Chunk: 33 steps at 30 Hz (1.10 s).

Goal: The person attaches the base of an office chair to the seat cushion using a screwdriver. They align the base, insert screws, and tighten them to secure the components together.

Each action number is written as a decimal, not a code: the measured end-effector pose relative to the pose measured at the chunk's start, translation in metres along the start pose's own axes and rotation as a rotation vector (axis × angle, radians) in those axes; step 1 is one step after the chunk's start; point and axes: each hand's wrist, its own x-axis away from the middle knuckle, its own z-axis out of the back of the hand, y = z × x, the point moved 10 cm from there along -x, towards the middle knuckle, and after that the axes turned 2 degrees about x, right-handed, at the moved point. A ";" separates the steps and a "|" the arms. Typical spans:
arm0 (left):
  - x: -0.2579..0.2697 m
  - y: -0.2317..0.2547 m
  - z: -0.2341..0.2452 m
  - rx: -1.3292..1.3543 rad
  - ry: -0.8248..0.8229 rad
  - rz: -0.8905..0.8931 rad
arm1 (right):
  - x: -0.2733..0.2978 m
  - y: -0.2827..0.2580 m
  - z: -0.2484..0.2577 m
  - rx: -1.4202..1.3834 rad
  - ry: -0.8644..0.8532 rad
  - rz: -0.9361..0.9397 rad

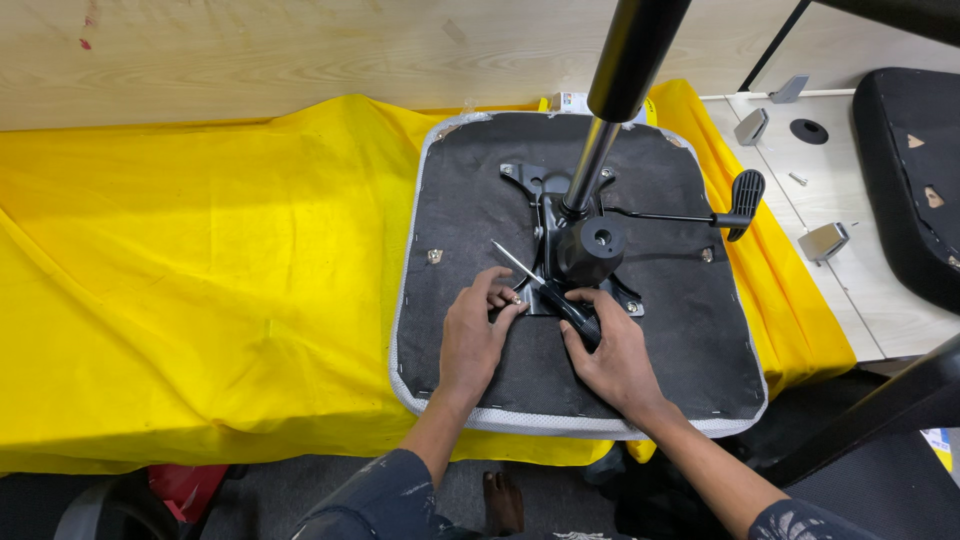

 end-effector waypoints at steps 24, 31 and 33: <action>0.001 -0.006 -0.001 -0.054 0.055 0.139 | 0.000 0.002 -0.001 -0.019 -0.014 0.002; 0.002 -0.010 -0.003 -0.006 0.012 0.178 | 0.001 -0.005 0.002 -0.006 0.019 0.074; 0.002 -0.009 -0.003 -0.009 -0.005 0.140 | 0.000 0.000 0.000 0.002 0.006 0.020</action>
